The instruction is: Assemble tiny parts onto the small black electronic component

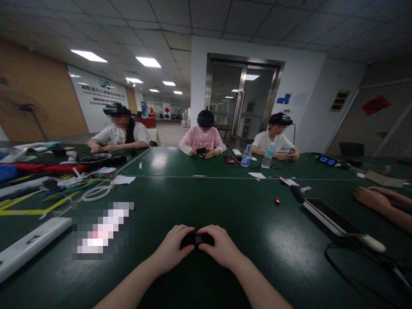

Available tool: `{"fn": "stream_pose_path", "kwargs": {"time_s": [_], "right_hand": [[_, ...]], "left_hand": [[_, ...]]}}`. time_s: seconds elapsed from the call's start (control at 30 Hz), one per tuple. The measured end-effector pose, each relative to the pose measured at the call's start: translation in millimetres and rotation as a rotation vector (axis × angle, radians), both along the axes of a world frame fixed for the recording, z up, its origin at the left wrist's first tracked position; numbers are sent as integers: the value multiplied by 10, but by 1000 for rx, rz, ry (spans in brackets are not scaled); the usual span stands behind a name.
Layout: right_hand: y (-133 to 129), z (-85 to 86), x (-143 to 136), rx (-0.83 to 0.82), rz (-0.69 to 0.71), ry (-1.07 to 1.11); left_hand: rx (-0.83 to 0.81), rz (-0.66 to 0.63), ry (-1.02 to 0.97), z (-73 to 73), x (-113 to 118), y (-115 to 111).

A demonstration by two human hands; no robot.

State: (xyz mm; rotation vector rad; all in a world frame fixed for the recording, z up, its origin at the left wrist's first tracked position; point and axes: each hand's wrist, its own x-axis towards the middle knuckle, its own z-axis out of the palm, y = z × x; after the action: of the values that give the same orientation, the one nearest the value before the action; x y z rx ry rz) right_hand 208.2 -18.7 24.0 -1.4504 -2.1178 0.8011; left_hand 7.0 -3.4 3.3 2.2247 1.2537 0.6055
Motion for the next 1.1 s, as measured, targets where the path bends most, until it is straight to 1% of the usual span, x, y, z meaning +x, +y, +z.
{"fn": "stream_pose_path", "kwargs": {"time_s": [0.13, 0.4, 0.6, 0.8, 1.1], "right_hand": [[10, -13, 2, 25, 13, -4], [7, -21, 10, -13, -13, 1], [-3, 5, 9, -23, -14, 15], [-3, -4, 9, -16, -17, 18], [11, -21, 14, 5, -7, 28]], "left_hand": [[17, 2, 0, -14, 6, 6], [34, 3, -9, -49, 4, 11], [22, 1, 2, -24, 3, 6], [21, 2, -1, -11, 0, 3], [37, 9, -27, -101, -23, 33]]}}
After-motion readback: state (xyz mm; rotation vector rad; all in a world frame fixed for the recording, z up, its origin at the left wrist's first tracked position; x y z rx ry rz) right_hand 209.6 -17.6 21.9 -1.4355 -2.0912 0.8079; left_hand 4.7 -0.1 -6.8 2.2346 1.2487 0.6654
